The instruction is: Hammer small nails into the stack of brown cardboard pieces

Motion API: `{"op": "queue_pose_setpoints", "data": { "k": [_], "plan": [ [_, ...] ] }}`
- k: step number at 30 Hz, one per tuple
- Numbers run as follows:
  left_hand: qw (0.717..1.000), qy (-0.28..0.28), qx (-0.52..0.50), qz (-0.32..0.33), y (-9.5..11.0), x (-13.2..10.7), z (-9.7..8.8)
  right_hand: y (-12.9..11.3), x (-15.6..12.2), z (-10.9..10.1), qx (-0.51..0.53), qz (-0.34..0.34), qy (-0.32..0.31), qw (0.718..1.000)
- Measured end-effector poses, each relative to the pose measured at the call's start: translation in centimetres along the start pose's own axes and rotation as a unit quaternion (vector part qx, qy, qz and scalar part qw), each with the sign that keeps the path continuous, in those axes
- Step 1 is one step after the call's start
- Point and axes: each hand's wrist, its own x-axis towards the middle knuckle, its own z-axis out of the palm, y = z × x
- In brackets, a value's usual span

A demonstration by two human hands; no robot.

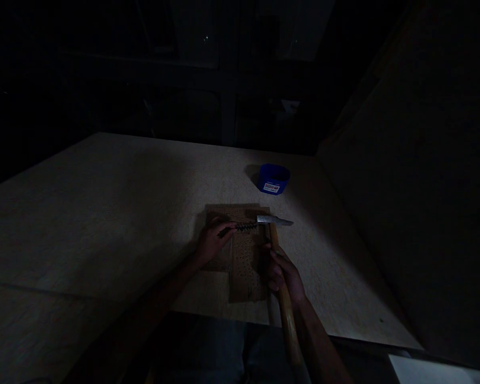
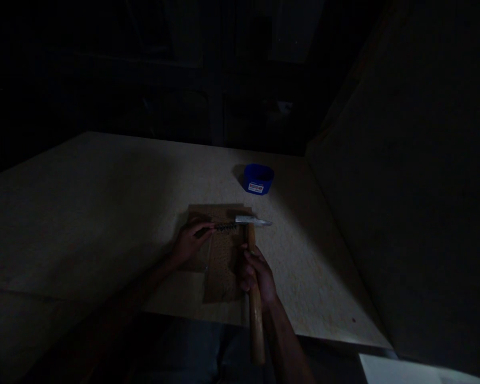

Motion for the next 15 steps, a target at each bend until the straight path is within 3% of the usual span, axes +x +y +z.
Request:
{"op": "queue_pose_setpoints", "data": {
  "k": [10, 15],
  "plan": [
    [0.998, -0.016, -0.041, -0.054, 0.0, 0.0, 0.3, -0.9, -1.3, 0.6, 0.019, -0.055, -0.02, 0.998],
    [0.995, -0.021, -0.066, -0.073, 0.3, 0.0, 0.4, -1.6, -2.3, 1.8, -0.08, -0.063, 0.025, 0.994]
  ]
}}
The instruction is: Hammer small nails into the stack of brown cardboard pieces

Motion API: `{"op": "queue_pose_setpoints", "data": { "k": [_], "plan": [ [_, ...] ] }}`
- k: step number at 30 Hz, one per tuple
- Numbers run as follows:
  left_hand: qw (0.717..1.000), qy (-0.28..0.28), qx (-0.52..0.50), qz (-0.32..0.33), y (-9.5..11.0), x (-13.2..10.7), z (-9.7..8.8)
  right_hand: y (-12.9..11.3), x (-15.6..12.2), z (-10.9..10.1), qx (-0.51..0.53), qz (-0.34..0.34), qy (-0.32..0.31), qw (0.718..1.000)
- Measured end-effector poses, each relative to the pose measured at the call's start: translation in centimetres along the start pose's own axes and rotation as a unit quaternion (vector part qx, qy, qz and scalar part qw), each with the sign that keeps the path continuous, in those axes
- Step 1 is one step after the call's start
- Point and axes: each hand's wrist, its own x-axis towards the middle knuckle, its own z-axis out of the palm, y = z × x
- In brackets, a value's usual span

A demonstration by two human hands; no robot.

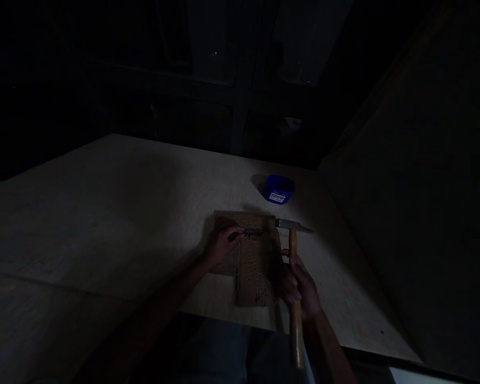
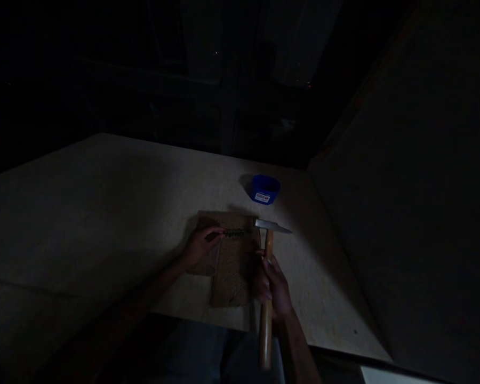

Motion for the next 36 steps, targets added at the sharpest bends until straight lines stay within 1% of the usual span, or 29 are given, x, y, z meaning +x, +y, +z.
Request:
{"op": "queue_pose_setpoints", "data": {
  "k": [2, 3, 6, 8, 11, 14, 16, 19, 20, 22, 24, 26, 28, 32, 36],
  "plan": [
    [1.0, -0.002, -0.012, -0.007, 0.0, 0.0, 0.1, -0.9, -0.6, 0.8, -0.107, 0.009, 0.029, 0.994],
    [1.0, -0.002, -0.018, -0.009, 0.0, 0.0, 0.1, -1.5, -0.9, 1.2, -0.172, 0.009, 0.045, 0.984],
    [0.999, -0.003, -0.03, -0.015, -0.1, 0.1, 0.2, -3.0, -1.6, 2.9, -0.352, -0.002, 0.077, 0.933],
    [0.999, -0.005, -0.036, -0.016, -0.1, 0.1, 0.2, -3.7, -1.6, 4.1, -0.429, -0.016, 0.072, 0.9],
    [0.999, -0.003, -0.042, -0.019, -0.1, 0.1, 0.2, -4.2, -1.4, 5.4, -0.493, -0.061, 0.045, 0.866],
    [0.999, 0.002, -0.041, -0.023, -0.2, 0.1, 0.3, -3.9, -0.8, 6.2, -0.529, -0.094, 0.021, 0.843],
    [0.998, 0.001, -0.052, -0.029, -0.2, 0.1, 0.4, -3.4, -0.3, 6.3, -0.554, -0.092, 0.01, 0.827],
    [0.995, -0.008, -0.084, -0.045, -0.3, 0.2, 0.5, -2.4, 0.3, 5.9, -0.59, -0.063, 0.003, 0.805],
    [0.994, -0.009, -0.092, -0.051, -0.3, 0.2, 0.6, -2.0, 0.4, 5.7, -0.593, -0.054, -0.001, 0.803],
    [0.993, -0.009, -0.101, -0.058, -0.3, 0.1, 0.6, -1.5, 0.4, 5.4, -0.584, -0.049, -0.006, 0.81],
    [0.992, -0.011, -0.11, -0.063, -0.4, 0.2, 0.7, -1.1, 0.3, 5.2, -0.568, -0.064, 0.004, 0.821],
    [0.991, -0.02, -0.115, -0.064, -0.4, 0.2, 0.7, -0.9, 0.3, 5.1, -0.56, -0.084, 0.018, 0.824],
    [0.991, -0.024, -0.111, -0.067, -0.4, 0.2, 0.7, -0.7, 0.4, 5.0, -0.568, -0.085, 0.019, 0.819],
    [0.991, -0.019, -0.101, -0.081, -0.3, 0.1, 0.7, -0.7, 0.8, 5.3, -0.584, -0.061, -0.001, 0.81],
    [0.991, -0.022, -0.104, -0.086, -0.2, 0.1, 0.6, -0.7, 0.7, 5.6, -0.584, -0.099, 0.023, 0.806]
  ]
}}
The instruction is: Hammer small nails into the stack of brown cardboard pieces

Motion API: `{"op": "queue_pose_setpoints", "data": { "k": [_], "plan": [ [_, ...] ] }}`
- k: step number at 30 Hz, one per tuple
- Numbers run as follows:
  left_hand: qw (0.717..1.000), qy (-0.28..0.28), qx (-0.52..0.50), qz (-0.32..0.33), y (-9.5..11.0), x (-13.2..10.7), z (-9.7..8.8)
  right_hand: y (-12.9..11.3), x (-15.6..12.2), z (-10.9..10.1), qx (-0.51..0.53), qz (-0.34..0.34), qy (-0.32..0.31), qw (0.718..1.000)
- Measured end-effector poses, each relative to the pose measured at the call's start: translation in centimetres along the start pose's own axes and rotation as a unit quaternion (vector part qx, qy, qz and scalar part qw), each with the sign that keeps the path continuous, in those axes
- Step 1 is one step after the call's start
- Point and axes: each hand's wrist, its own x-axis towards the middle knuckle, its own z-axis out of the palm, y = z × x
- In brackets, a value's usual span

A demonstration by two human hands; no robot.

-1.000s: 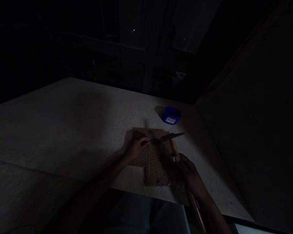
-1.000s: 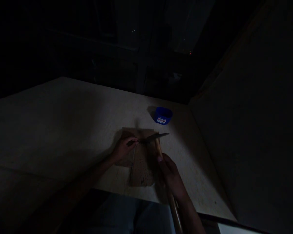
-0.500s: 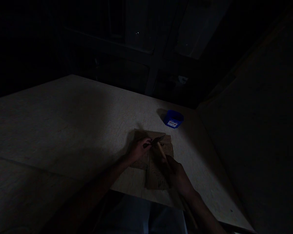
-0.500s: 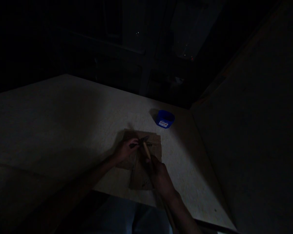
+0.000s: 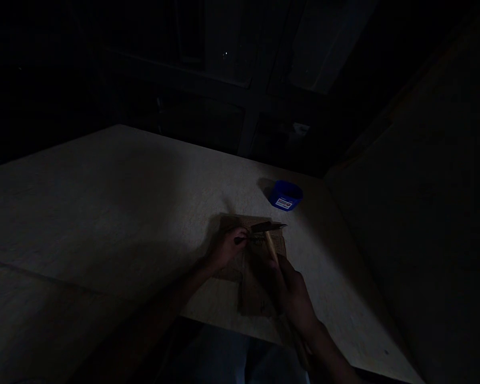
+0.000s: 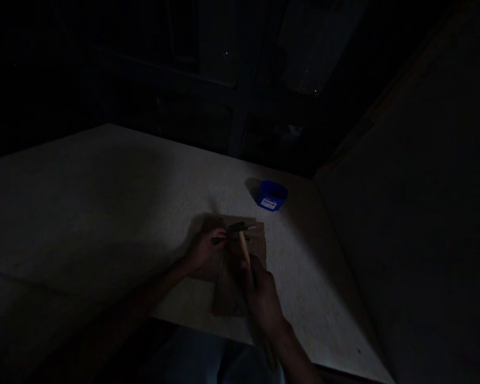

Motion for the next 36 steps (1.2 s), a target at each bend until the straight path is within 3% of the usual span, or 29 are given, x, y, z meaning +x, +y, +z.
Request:
{"op": "queue_pose_setpoints", "data": {
  "k": [6, 11, 14, 18, 21, 28, 32, 36],
  "plan": [
    [1.0, 0.006, -0.002, -0.004, -0.3, 0.1, 0.0, 0.6, 0.0, -0.3, -0.003, 0.023, -0.034, 0.999],
    [1.0, 0.003, 0.014, 0.007, -0.4, 0.0, -0.1, 1.3, -0.7, -0.6, 0.061, 0.006, 0.046, 0.997],
    [0.999, 0.004, 0.023, 0.022, -0.3, 0.0, -0.2, 1.9, -1.0, -0.3, 0.149, 0.037, 0.074, 0.985],
    [0.999, 0.005, 0.033, 0.029, -0.3, 0.0, -0.3, 3.4, -1.2, 0.7, 0.316, 0.116, 0.064, 0.939],
    [0.998, 0.01, 0.043, 0.035, -0.2, 0.0, -0.5, 4.6, -1.4, 1.1, 0.402, 0.137, 0.08, 0.902],
    [0.997, 0.0, 0.069, 0.026, 0.5, -0.2, -0.7, 6.3, -1.9, -0.1, 0.561, 0.094, 0.141, 0.81],
    [0.994, -0.009, 0.105, 0.029, 1.0, 0.1, -0.6, 7.0, -2.3, -0.3, 0.599, 0.094, 0.143, 0.782],
    [0.984, -0.035, 0.153, 0.087, 1.2, 0.7, -0.7, 7.4, -2.5, -0.4, 0.636, 0.106, 0.107, 0.757]
  ]
}}
